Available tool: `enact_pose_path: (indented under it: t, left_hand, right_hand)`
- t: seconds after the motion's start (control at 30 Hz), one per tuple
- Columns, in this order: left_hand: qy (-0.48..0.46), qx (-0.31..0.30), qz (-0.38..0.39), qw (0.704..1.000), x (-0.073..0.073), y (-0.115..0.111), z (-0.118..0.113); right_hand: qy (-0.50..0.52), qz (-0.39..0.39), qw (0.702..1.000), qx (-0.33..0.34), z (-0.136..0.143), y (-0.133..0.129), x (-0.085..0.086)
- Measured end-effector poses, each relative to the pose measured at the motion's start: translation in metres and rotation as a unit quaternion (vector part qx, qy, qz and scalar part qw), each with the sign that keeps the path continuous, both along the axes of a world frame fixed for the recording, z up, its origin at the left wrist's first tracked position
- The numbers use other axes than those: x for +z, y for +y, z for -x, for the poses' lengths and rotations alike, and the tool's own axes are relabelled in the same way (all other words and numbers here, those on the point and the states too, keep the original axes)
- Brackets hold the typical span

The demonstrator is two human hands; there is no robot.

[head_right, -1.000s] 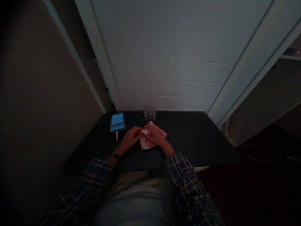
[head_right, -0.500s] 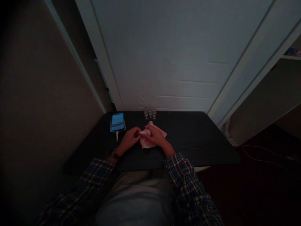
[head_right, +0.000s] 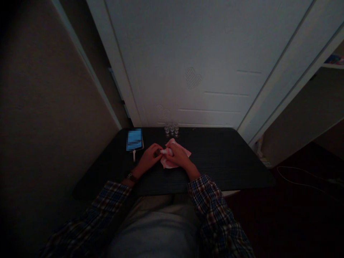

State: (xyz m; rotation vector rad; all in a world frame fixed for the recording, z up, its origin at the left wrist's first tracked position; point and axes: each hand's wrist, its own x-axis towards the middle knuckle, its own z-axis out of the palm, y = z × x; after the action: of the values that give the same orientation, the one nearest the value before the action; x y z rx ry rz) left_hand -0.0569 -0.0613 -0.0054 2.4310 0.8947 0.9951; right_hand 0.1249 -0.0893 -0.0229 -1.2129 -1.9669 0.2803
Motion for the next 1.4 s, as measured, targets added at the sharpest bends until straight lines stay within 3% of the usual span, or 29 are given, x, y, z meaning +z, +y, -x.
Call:
enact_pose_path:
  t: [0.27,1.0,1.4]
  left_hand:
    - [0.003,-0.009,0.010,1.000,0.004,-0.004,0.000]
    - [0.048,-0.004,0.023,0.999,-0.010,0.004,0.001]
    - [0.030,-0.019,0.041,0.999,-0.005,0.000,-0.002]
  right_hand:
    - [-0.014,-0.007,1.000,-0.007,-0.001,-0.004,0.004]
    - [-0.061,-0.019,0.998,-0.007,-0.001,-0.007,0.010]
    - [-0.015,-0.019,1.000,-0.008,0.001,-0.004,0.006]
